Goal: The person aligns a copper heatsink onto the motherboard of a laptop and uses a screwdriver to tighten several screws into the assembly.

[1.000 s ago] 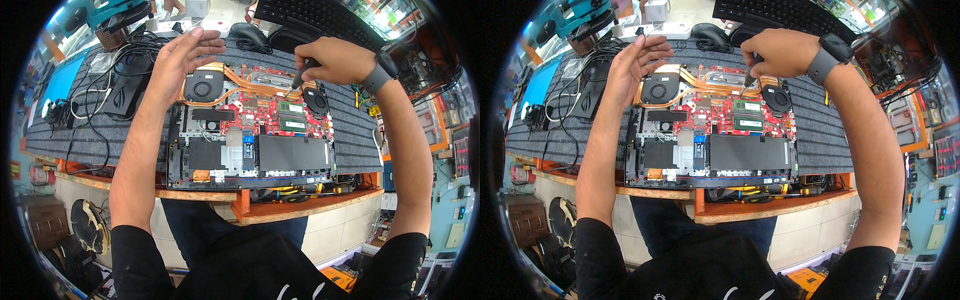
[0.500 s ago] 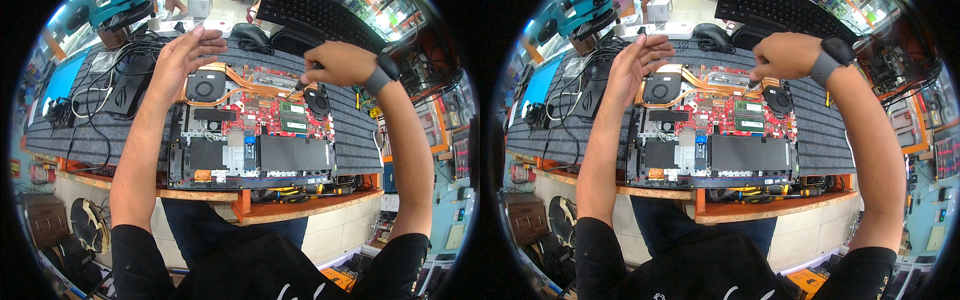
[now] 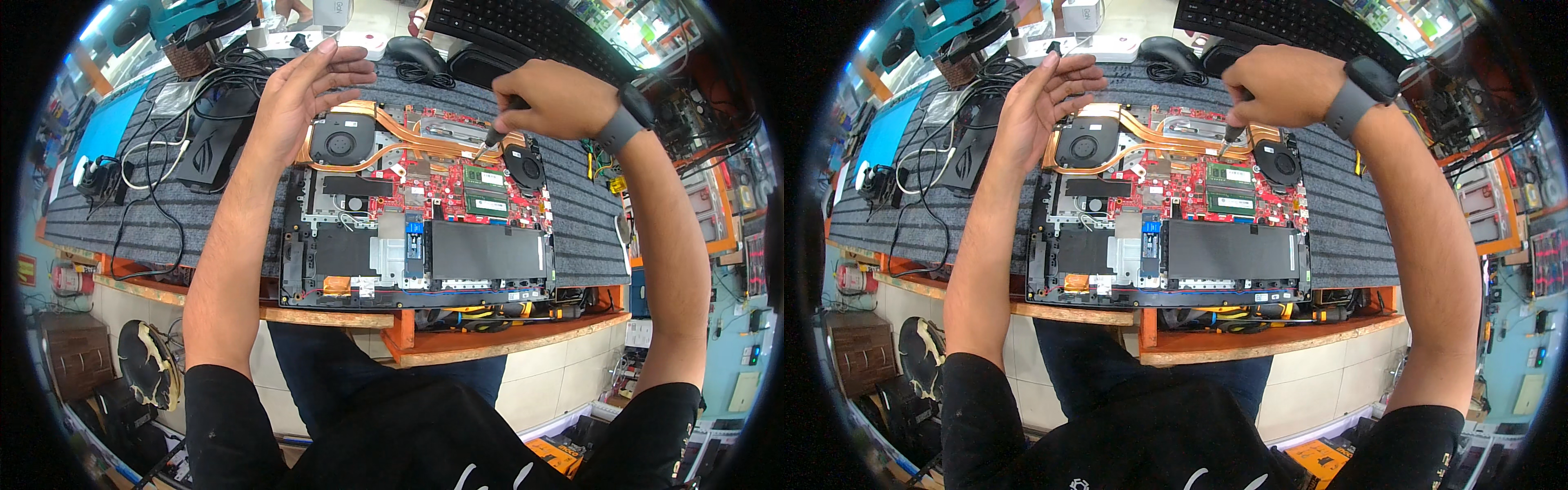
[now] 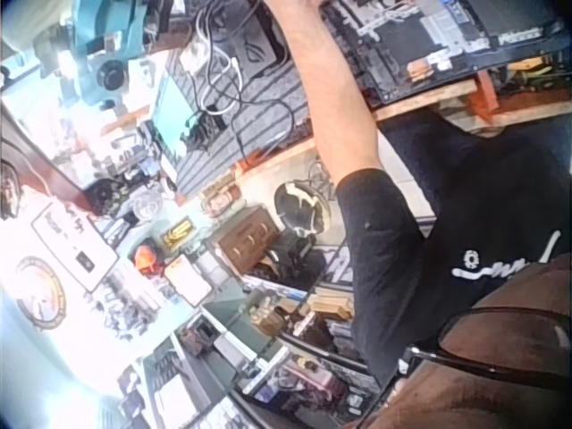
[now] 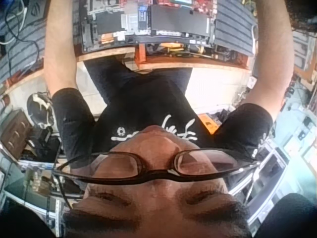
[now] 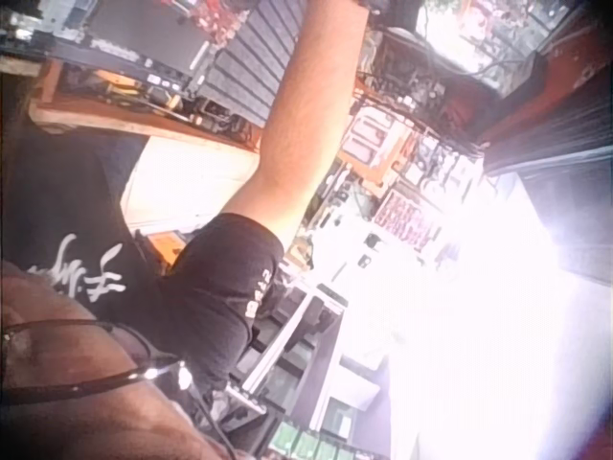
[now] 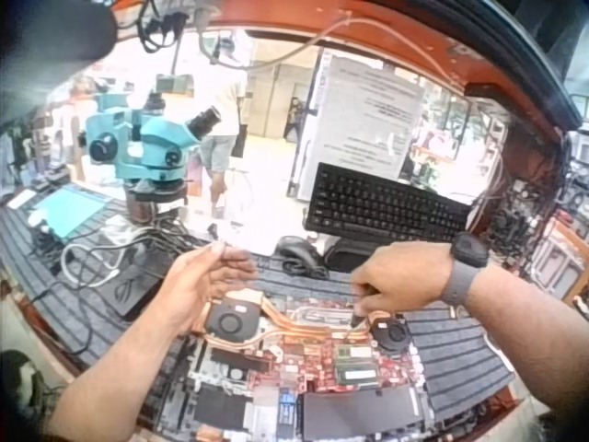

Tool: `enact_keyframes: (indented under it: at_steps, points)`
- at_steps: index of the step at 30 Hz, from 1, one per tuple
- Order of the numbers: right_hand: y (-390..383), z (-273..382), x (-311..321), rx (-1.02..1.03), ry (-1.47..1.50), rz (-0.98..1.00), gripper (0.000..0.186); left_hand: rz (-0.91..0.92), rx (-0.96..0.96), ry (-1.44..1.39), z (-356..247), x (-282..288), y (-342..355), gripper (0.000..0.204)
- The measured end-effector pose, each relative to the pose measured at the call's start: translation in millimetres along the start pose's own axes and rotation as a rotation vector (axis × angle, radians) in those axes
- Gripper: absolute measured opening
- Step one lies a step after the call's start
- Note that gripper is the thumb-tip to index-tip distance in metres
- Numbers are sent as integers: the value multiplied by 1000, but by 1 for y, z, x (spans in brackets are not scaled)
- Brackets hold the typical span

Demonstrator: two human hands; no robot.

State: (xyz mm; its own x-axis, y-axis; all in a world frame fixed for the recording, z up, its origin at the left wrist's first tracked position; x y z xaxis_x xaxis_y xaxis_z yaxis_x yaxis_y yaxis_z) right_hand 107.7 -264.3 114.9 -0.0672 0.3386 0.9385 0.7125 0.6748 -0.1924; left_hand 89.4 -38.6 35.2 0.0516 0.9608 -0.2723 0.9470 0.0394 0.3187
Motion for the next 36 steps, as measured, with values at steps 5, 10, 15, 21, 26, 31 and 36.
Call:
enact_keyframes:
  at_steps: [5,10,15,21,26,31,36]
  points:
    - [-4,-4,1,-107,16,48,34,0,-1,-5,2,1,0,54]
    - [-5,-1,6,19,30,-65,35,-14,9,20,1,-1,0,53]
    - [-5,-1,1,20,99,-66,33,-13,0,12,1,3,3,52]
    - [0,-9,-2,-54,6,-44,31,-154,-129,-8,-22,31,6,49]
    - [-14,-7,3,32,177,-132,36,-231,-137,28,-31,43,5,44]
    - [-2,-7,-2,-89,-18,96,27,-253,-128,95,-27,46,3,42]
    - [-9,-4,2,85,187,-112,35,-249,-138,108,-27,43,5,42]
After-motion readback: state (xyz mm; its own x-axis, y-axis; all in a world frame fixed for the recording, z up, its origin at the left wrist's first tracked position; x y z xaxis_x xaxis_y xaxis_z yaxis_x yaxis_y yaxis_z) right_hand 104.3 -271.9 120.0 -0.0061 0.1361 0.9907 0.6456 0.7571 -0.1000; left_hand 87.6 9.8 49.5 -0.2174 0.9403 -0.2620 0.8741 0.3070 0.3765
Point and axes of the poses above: each hand's wrist, its own y-axis towards the middle knuckle, its own x-axis out of the back of the hand, z = x × y, the point moved 9 cm from there along y, towards the middle knuckle, and after that the axes turned 6 degrees about -z, right-handed, at the moved point
